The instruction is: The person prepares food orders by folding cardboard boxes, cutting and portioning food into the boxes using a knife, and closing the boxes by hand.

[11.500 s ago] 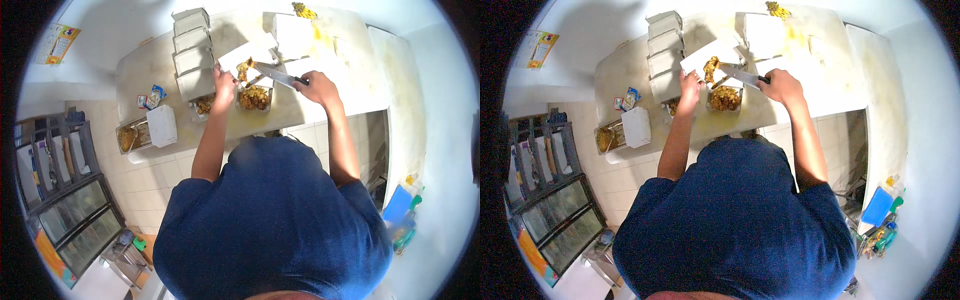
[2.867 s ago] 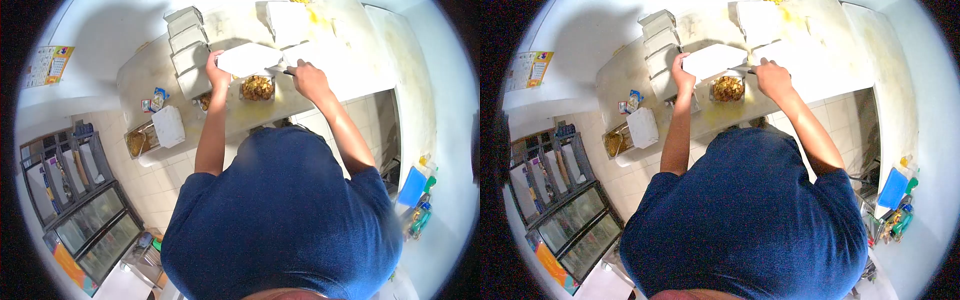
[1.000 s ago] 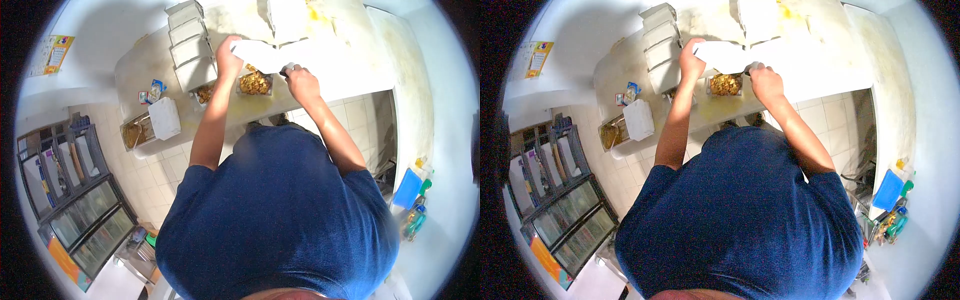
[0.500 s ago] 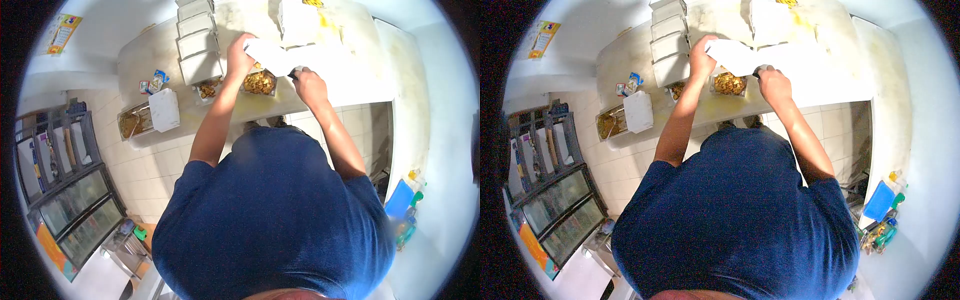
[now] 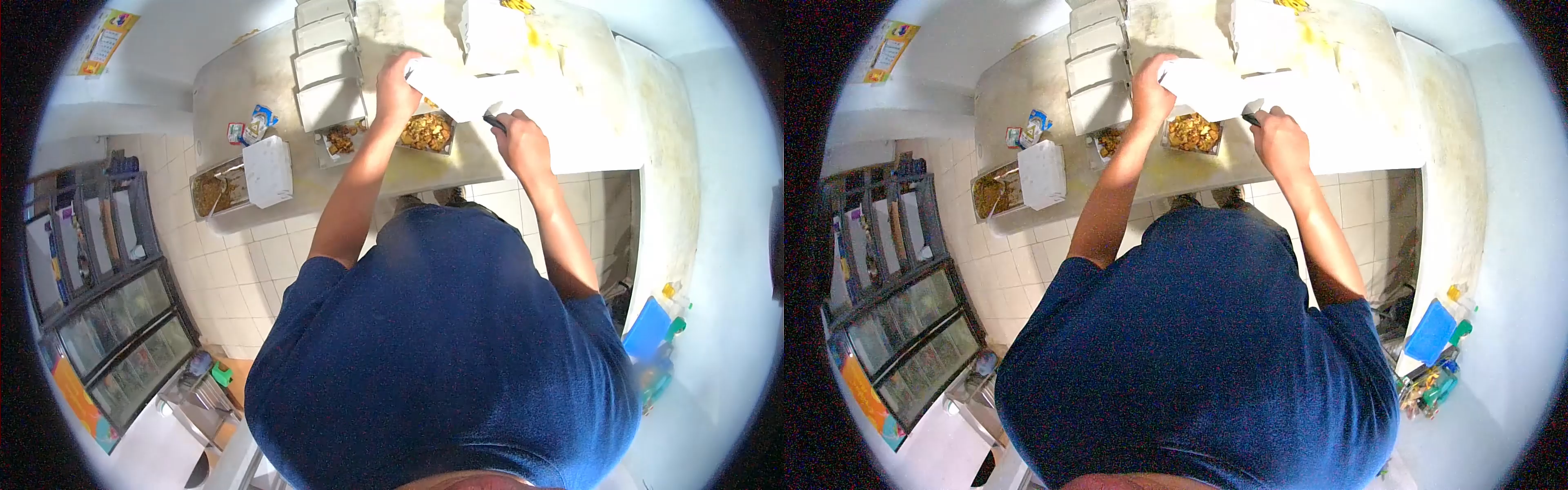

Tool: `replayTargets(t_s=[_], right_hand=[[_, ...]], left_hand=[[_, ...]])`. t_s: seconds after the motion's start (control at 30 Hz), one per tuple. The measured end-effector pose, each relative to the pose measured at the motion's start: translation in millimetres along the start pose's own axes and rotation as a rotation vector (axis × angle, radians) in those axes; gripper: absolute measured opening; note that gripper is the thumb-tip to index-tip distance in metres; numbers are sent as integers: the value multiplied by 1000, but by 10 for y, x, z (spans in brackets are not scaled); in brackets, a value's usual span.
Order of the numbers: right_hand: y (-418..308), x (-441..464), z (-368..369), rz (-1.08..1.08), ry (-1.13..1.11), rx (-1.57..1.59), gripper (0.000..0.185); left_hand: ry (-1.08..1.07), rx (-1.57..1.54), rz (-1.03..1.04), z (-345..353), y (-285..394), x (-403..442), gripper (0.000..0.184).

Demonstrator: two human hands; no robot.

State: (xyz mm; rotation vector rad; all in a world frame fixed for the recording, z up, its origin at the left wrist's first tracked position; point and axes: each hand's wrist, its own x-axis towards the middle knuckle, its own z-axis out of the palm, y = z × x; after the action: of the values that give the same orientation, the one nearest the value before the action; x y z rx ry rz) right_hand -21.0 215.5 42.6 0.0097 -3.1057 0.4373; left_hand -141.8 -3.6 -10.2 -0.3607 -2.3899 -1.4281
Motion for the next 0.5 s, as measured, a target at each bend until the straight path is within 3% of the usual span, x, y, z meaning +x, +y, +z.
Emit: replayTargets(t_s=[0.3,0.5], right_hand=[[-77,139,157,43,-64,-97,25],[20,179,-129,138,-107,115,27]], left_hand=[[46,-75,24,37,29,48,30],[65,-151,49,-116,9,45,32]])
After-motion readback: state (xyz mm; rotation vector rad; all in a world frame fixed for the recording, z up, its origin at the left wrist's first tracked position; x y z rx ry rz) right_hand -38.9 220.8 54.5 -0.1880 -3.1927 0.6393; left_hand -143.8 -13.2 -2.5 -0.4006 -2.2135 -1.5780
